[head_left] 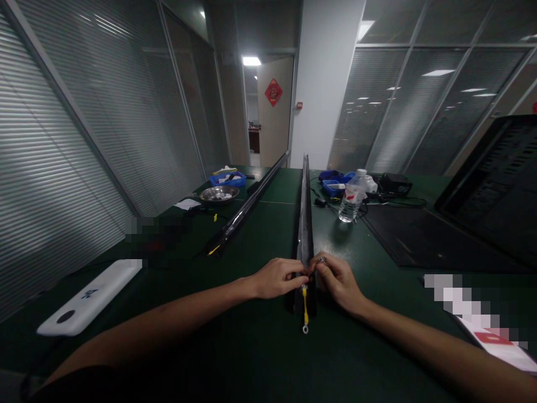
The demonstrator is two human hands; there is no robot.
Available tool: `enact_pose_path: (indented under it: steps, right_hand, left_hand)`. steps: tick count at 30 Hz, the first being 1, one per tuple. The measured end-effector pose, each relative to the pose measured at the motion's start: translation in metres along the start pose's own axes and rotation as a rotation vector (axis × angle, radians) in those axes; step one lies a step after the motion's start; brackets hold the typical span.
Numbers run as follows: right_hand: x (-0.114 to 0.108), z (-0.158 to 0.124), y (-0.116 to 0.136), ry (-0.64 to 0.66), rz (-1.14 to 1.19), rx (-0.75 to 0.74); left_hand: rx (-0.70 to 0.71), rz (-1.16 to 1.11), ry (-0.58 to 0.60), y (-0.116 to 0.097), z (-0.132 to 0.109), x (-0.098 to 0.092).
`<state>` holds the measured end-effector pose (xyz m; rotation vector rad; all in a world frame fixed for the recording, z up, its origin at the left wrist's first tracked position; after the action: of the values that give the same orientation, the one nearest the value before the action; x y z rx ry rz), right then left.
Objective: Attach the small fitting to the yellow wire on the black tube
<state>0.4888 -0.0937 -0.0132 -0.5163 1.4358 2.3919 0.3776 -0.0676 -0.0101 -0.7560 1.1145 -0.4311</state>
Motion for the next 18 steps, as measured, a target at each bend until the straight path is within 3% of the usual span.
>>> enact_pose_path:
  steps: [18]
  right_hand:
    - [-0.010,0.001,0.020,-0.072,-0.125,-0.148]
  left_hand:
    - [0.006,0.018,-0.003,-0.001,0.000,0.001]
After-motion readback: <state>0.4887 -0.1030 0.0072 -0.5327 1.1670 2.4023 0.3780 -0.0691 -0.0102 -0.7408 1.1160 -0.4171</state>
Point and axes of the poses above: each hand's wrist, its own z-axis towards the middle knuckle, its own x-axis out of the palm, y = z × x, the point moved 9 cm from there along z, towards the middle knuckle, and after that the axes turned 14 degrees about -z, right-handed, at the moved point
